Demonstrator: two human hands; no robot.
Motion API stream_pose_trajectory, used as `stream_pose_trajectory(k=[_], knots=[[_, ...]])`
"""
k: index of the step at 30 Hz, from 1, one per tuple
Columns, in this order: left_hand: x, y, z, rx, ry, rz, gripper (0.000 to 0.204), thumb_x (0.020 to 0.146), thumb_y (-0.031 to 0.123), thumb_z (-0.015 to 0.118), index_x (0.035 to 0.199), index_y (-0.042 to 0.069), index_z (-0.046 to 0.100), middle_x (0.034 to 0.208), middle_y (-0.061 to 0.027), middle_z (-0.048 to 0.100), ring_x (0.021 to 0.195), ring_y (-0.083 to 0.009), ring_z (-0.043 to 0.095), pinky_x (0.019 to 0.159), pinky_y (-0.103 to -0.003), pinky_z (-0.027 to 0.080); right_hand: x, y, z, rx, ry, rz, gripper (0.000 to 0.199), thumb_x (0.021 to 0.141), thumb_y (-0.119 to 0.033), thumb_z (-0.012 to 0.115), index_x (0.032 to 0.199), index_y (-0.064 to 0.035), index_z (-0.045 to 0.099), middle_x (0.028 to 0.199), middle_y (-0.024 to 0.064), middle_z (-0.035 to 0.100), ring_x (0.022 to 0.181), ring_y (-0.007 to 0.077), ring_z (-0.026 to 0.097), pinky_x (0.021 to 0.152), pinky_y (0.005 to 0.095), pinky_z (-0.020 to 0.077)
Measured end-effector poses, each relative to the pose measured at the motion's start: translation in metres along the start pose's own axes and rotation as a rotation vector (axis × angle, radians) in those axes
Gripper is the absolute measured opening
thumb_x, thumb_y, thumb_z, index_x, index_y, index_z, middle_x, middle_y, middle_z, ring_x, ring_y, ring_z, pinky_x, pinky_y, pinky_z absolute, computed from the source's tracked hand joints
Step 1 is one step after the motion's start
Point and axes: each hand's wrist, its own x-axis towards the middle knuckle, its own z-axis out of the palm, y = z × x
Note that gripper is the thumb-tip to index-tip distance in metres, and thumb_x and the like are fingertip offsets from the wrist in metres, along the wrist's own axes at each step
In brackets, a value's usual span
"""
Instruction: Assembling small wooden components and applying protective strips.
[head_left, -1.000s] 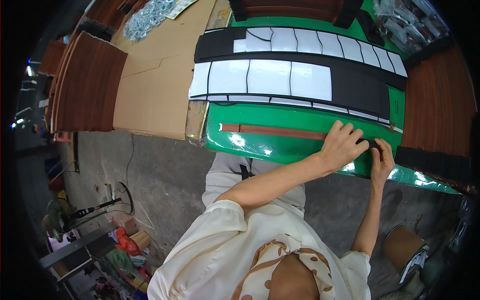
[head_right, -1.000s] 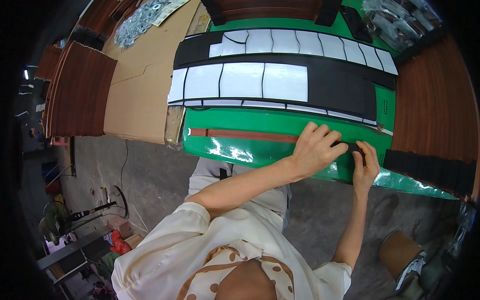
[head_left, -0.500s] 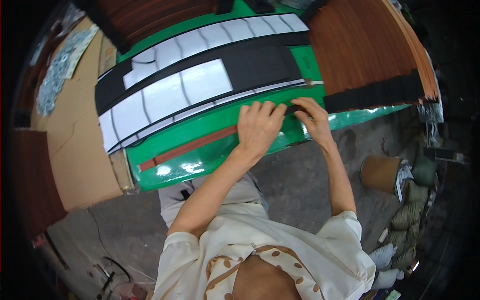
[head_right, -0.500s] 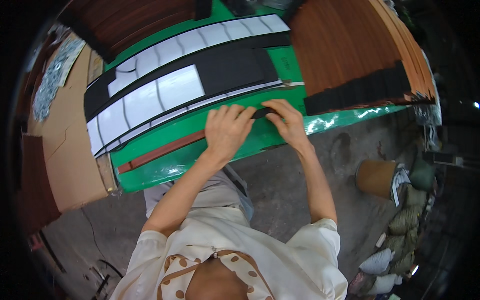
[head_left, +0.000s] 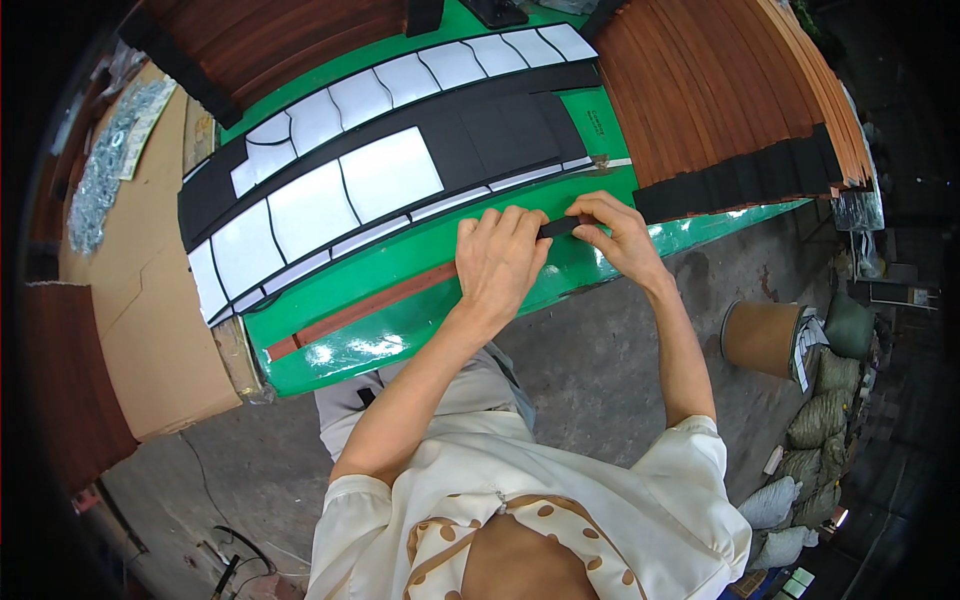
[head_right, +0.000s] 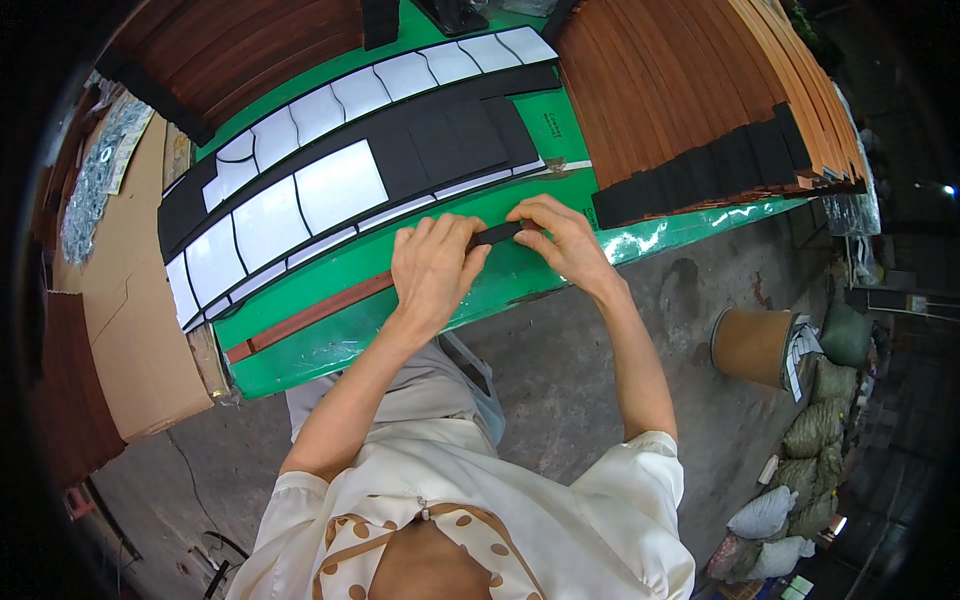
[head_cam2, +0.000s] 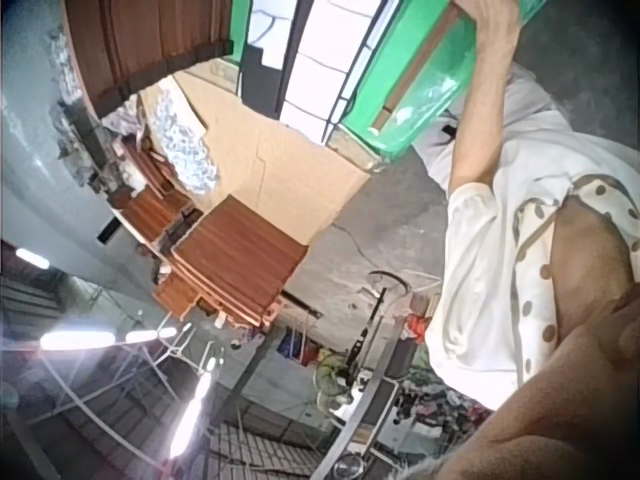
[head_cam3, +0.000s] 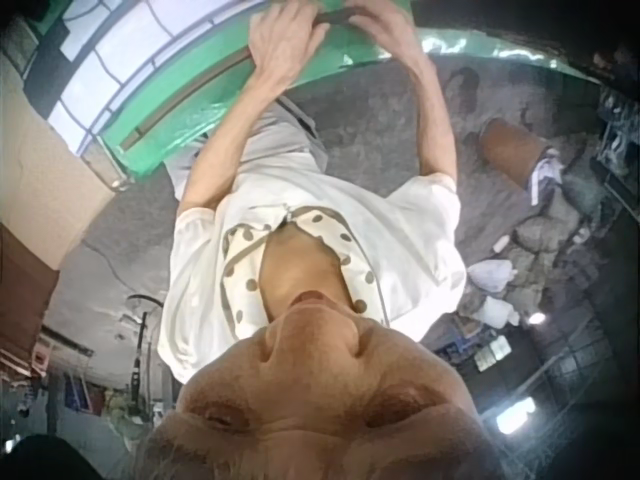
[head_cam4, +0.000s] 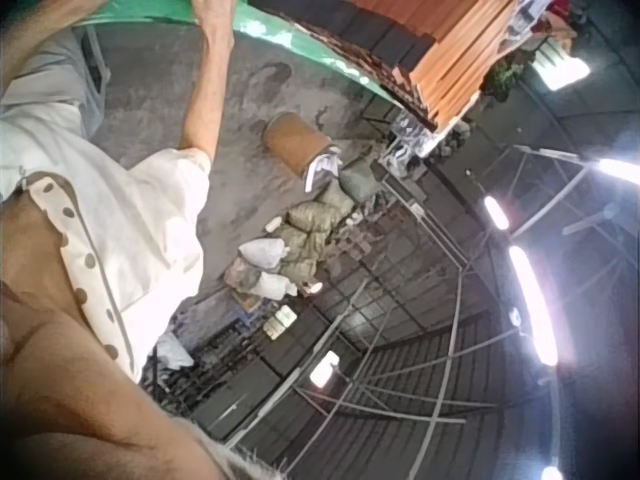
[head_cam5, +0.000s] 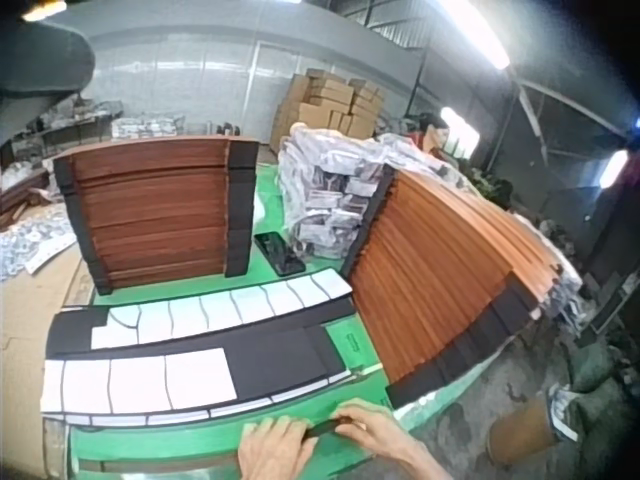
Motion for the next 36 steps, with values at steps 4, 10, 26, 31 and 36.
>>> stream_pose_trajectory(k=[4, 10, 26, 31, 36], knots=[[-0.001, -0.002, 0.000, -0.020, 0.028, 0.012, 0.023, 0.070, 0.018, 0.073, 0.090, 0.012, 0.065, 0.083, 0.0021, 0.061, 0.075, -0.0169, 0.055, 0.068, -0.033, 0.036, 0.001, 0.002, 0.000, -0.113, 0.042, -0.133, 0.023, 0.077, -0.001, 0.066, 0.099, -0.0015, 0.061, 0.098, 0.0104, 0.060, 0.086, 0.0251, 0.059, 0.070, 0.0331, 0.0475], [-0.001, -0.001, 0.000, 0.023, 0.022, 0.016, 0.022, 0.070, 0.019, 0.073, 0.089, 0.013, 0.066, 0.083, 0.0026, 0.061, 0.075, -0.0164, 0.055, 0.068, -0.032, 0.036, 0.001, -0.005, -0.002, -0.181, 0.074, -0.160, 0.023, 0.075, 0.000, 0.067, 0.097, -0.0010, 0.061, 0.096, 0.0103, 0.060, 0.084, 0.0252, 0.060, 0.067, 0.0323, 0.0479], [-0.001, 0.000, 0.000, 0.021, 0.043, 0.016, 0.019, 0.070, 0.017, 0.072, 0.088, 0.011, 0.067, 0.081, 0.0020, 0.062, 0.075, -0.0165, 0.055, 0.068, -0.032, 0.036, 0.003, -0.003, -0.006, -0.083, 0.040, -0.068, 0.022, 0.073, -0.002, 0.069, 0.095, 0.0006, 0.065, 0.095, 0.0096, 0.064, 0.086, 0.0211, 0.062, 0.071, 0.0307, 0.0488], [-0.003, 0.001, 0.002, 0.024, 0.050, 0.020, 0.018, 0.070, 0.017, 0.071, 0.087, 0.011, 0.067, 0.081, 0.0018, 0.061, 0.075, -0.0171, 0.055, 0.068, -0.033, 0.037, 0.002, 0.003, -0.004, -0.066, 0.055, -0.063, 0.021, 0.074, -0.004, 0.069, 0.094, 0.0002, 0.065, 0.093, 0.0089, 0.064, 0.083, 0.0202, 0.062, 0.070, 0.0304, 0.0486], [-0.003, 0.000, 0.003, 0.030, 0.055, 0.026, 0.018, 0.070, 0.016, 0.071, 0.087, 0.011, 0.066, 0.080, 0.0016, 0.061, 0.074, -0.0174, 0.055, 0.067, -0.033, 0.037, 0.003, 0.006, -0.001, -0.016, 0.070, -0.071, 0.018, 0.075, -0.004, 0.069, 0.093, -0.0001, 0.066, 0.092, 0.0075, 0.063, 0.078, 0.0169, 0.061, 0.067, 0.0287, 0.0486]])
